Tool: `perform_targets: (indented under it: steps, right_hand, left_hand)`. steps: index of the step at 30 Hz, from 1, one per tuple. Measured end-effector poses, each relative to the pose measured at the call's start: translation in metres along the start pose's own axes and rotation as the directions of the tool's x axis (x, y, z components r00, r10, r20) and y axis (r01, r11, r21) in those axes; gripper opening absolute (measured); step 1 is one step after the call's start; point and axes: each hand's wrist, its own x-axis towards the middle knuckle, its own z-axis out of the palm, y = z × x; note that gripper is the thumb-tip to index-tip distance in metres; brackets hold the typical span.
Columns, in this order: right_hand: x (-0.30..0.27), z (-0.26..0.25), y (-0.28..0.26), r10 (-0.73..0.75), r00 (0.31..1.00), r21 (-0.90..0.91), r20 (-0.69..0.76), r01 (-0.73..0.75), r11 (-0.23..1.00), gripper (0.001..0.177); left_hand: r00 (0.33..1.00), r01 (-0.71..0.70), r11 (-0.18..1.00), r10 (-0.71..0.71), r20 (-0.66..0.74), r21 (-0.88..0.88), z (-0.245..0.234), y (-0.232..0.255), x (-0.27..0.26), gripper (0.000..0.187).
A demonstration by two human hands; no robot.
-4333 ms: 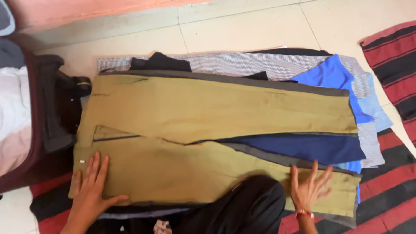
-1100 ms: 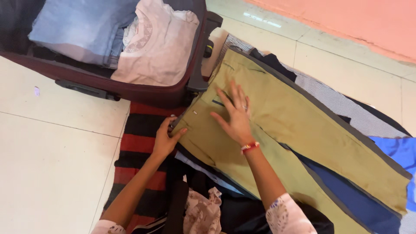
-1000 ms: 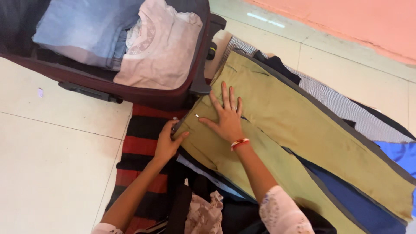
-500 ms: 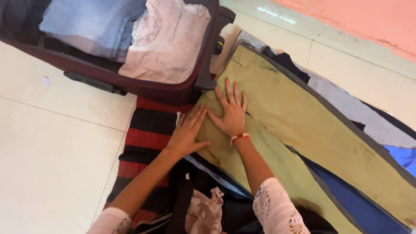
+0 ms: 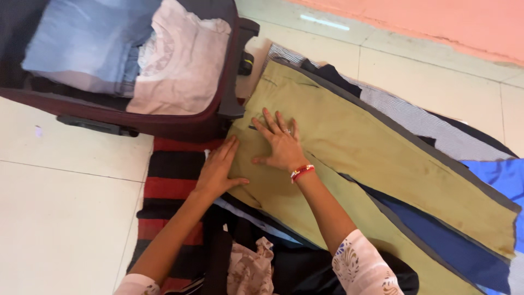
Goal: The person folds a pair of grey trousers, a pair of khaki trousers, and a pair of light blue jeans on a striped rug. They smooth the fabric and fold the legs before placing the items into an open suitcase.
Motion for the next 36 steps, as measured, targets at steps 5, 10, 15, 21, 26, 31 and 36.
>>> perform_targets:
  steps: [5,10,15,21,26,31,36]
  right_hand:
    - [0.012,-0.003,0.003,0.003,0.99,-0.011,0.139,-0.002,1.0,0.129]
    - [0.013,-0.003,0.004,-0.017,0.992,-0.049,0.129,0.023,0.999,0.128]
    - [0.0,0.0,0.02,-0.131,0.991,0.043,0.008,0.13,0.991,0.11]
    - [-0.043,0.005,0.142,0.165,0.959,0.269,-0.229,-0.101,0.958,0.076]
    - [-0.088,0.041,0.202,0.537,0.839,0.297,-0.091,-0.492,0.818,0.084]
    - [-0.075,0.064,0.218,0.564,0.811,0.313,-0.153,-0.502,0.807,0.091]
    - [-0.073,0.059,0.226,0.548,0.829,0.365,-0.11,-0.479,0.798,0.094]
  left_hand:
    - [0.997,0.054,0.996,-0.058,0.057,0.068,-0.001,0.008,0.006,0.12]
    - [0.996,0.064,0.991,-0.071,0.056,0.115,-0.001,0.014,0.008,0.12]
    - [0.987,0.116,0.986,-0.128,0.1,0.124,-0.001,0.017,0.01,0.121]
    - [0.992,0.098,0.985,-0.108,0.068,0.138,0.005,0.014,0.008,0.12]
    - [0.997,0.058,0.984,-0.067,0.045,0.168,0.006,0.017,0.007,0.118]
    - [0.995,0.072,0.967,-0.086,0.05,0.246,0.003,0.029,0.005,0.118]
    - [0.993,0.08,0.957,-0.099,0.056,0.278,0.001,0.035,0.011,0.121]
